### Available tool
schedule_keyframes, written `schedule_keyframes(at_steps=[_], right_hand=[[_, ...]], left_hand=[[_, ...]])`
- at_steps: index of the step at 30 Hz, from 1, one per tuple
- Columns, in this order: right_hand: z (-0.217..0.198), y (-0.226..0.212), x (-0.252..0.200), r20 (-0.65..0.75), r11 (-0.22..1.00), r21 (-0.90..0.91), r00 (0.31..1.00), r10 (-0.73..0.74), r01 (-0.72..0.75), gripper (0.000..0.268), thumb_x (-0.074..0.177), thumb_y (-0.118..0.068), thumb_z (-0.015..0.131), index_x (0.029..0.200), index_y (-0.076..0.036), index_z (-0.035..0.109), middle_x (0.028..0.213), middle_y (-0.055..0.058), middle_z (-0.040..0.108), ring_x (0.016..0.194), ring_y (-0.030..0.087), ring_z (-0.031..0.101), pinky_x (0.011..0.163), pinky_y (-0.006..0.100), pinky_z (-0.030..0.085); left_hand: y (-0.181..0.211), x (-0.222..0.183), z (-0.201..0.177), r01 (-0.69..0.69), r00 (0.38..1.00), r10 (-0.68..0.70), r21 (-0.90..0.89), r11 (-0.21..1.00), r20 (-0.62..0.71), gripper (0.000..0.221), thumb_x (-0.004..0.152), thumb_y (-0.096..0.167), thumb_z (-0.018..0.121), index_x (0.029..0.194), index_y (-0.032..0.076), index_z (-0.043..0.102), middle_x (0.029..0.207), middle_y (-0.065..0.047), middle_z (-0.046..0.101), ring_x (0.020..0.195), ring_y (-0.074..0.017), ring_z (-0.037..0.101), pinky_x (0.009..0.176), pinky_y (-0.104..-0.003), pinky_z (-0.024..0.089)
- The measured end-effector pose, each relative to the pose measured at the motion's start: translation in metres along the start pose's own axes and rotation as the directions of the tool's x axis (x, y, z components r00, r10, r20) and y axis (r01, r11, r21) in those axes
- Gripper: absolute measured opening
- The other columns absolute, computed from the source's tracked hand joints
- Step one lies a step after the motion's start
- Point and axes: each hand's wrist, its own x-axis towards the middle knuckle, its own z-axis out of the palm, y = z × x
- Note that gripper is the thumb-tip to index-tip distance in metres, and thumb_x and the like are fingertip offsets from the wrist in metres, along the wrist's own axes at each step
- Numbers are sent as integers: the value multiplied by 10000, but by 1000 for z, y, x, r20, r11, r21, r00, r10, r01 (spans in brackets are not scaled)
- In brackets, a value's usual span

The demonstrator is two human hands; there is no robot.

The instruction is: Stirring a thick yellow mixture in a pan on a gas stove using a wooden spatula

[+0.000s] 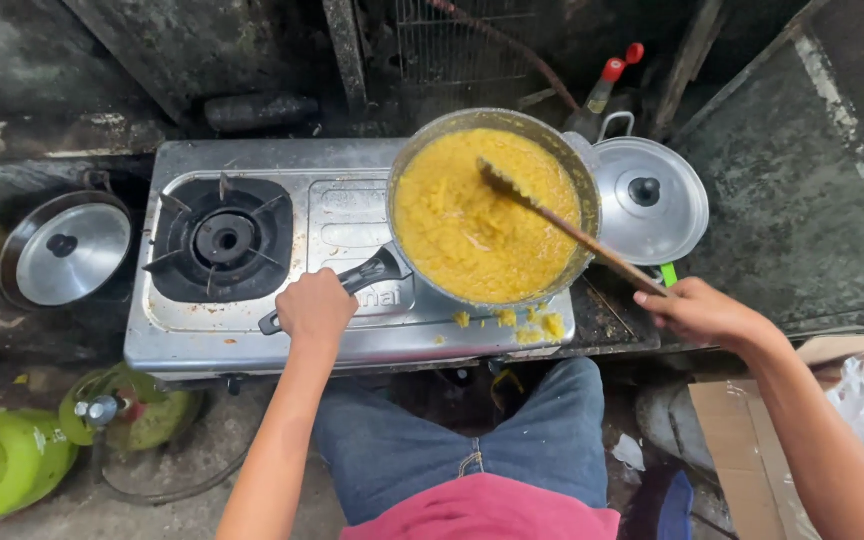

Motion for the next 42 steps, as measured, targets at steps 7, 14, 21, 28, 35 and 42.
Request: schedule_keyframes(at_steps=[7, 14, 21, 28, 35, 42], right_hand=[[-12, -6, -48, 171, 993, 113, 985, -1, -18, 508, 1032, -408, 611, 741, 9, 598, 496, -10, 259, 406, 117, 199, 365, 295, 140], [-37, -95, -167, -457, 615, -692, 889, 33, -379, 711, 887, -806, 439, 820, -161, 731, 856, 96, 814, 913, 321, 759, 785, 386, 545], [-33, -119, -180, -475, 160, -875, 874, -104, -457, 759, 898, -902, 291, 832, -305, 755, 921, -80, 804, 933, 203, 807, 715, 324, 607], [8, -103, -100, -328, 304, -919, 916, -233, -252, 729, 963, -779, 393, 817, -149, 729, 829, 24, 787, 809, 280, 787, 643, 400, 612], [66, -61, -42, -419, 749, -657, 868, -266, -87, 611, 865, -695, 584, 1023, -138, 782, 899, 196, 782, 941, 411, 767, 841, 509, 609], [88, -72, -63, -427, 940, -334, 900, -90, -65, 576, 737, -637, 793, 1011, -131, 825, 909, 179, 792, 970, 390, 757, 863, 471, 596]], left_hand=[[2, -5, -6, 7, 1000, -8, 38, 999, 18, 262, 902, 383, 679, 958, 127, 696, 875, -54, 736, 786, -306, 725, 628, -386, 536], [2, -1, -9, 18, 999, -19, 22, 1000, 50, 273, 889, 382, 669, 993, 131, 693, 948, -68, 744, 875, -331, 732, 702, -420, 552], [2, 0, -9, 22, 997, -23, 11, 1000, 76, 247, 898, 345, 642, 986, 122, 701, 936, -74, 746, 859, -338, 734, 688, -426, 554], [1, 2, -7, 27, 997, -26, -2, 1000, 78, 249, 891, 353, 653, 987, 128, 698, 955, -84, 748, 869, -342, 735, 704, -425, 550], [-3, 2, -4, -60, 996, 53, -107, 992, -66, 377, 862, 392, 746, 840, 16, 766, 739, -191, 735, 778, -375, 769, 693, -479, 608], [-3, -3, -8, -69, 994, 58, -129, 989, -90, 368, 857, 375, 762, 820, 10, 767, 713, -200, 729, 754, -382, 767, 672, -482, 613]])
